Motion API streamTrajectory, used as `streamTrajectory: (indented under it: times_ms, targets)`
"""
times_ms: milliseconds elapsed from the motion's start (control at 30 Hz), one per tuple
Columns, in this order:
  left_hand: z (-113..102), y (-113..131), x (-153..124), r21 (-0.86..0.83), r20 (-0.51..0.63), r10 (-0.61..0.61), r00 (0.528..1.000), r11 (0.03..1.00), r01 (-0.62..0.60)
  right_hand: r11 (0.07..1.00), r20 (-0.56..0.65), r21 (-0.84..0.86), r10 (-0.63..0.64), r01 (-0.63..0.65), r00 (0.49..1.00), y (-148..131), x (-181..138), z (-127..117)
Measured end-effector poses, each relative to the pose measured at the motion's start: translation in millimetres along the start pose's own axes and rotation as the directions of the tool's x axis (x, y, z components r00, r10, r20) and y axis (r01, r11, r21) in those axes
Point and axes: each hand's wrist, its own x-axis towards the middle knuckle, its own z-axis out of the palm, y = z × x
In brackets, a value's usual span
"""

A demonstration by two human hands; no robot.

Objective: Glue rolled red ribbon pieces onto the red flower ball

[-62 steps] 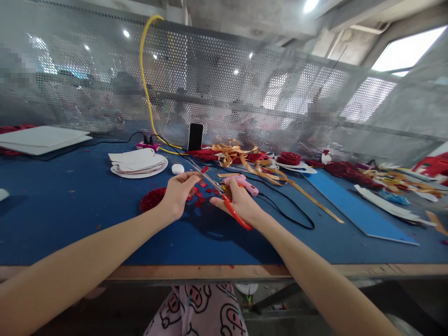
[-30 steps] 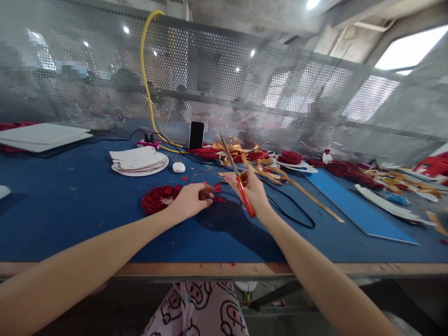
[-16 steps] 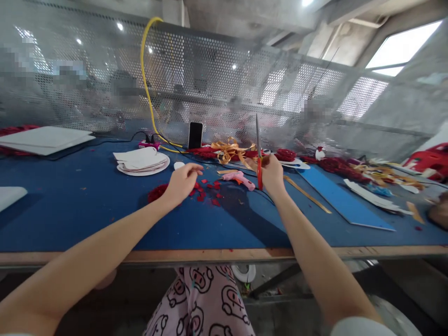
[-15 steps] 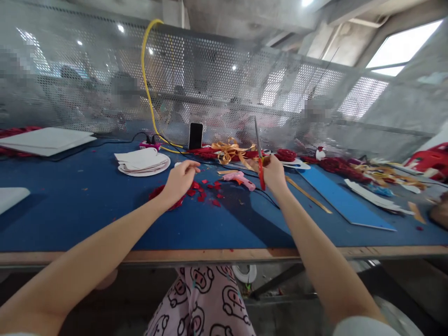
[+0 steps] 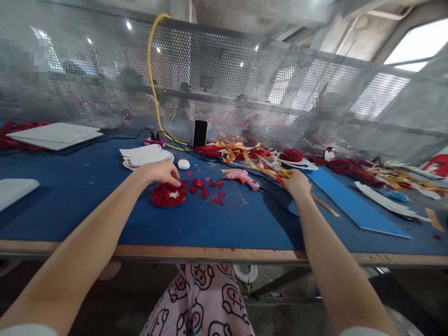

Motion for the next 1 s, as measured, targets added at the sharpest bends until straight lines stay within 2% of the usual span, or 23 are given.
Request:
streamTrajectory:
  times_ms: [100, 267, 467, 633, 733, 800, 867, 1000]
  targets:
    - [0.4, 1.8, -0.2, 0.038, 0.062, -0.017, 0.998, 0.999, 0.015, 0.997, 0.042, -0.053, 0.060, -0.057, 0.997, 2.4, 3.0, 0.5]
    - [1.8, 1.1, 0.6, 0.042, 0.030, -0.041, 0.999, 0.998, 0.040, 0.995, 0.076, -0.089, 0.059, -0.053, 0.995, 3.7, 6.7, -0.5]
    - [2.1, -3.9, 4.9, -0.016, -0.033, 0.045, 0.998, 0.999, -0.045, 0.994, -0.013, -0.107, 0.001, -0.002, 1.000, 8.8, 0.6, -3.2]
    - [14.4, 15.2, 3.7, -0.123, -0.128, 0.153, 0.980, 0.978, -0.169, 0.995, -0.080, -0.097, 0.020, -0.028, 0.997, 18.9, 0.0, -1.3]
    - [28.6, 30.2, 2.2, -0.183, -0.114, 0.172, 0.979, 0.964, -0.190, 0.997, -0.046, -0.074, 0.017, -0.020, 0.999, 24.7, 4.7, 3.9]
    - [37.2, 36.9, 1.8, -0.276, -0.064, 0.214, 0.975, 0.935, -0.223, 0.999, -0.008, -0.045, -0.011, 0.011, 1.000, 27.2, 8.1, 7.6]
    - [43.2, 40.8, 1.7, -0.352, -0.035, 0.214, 0.976, 0.912, -0.212, 0.998, 0.022, -0.011, -0.060, 0.061, 0.998, 28.6, 10.5, 10.3]
    - [48.2, 45.5, 0.8, -0.451, -0.063, 0.161, 0.985, 0.876, -0.172, 0.991, 0.030, 0.023, -0.132, 0.132, 0.991, 28.5, 11.7, 10.2]
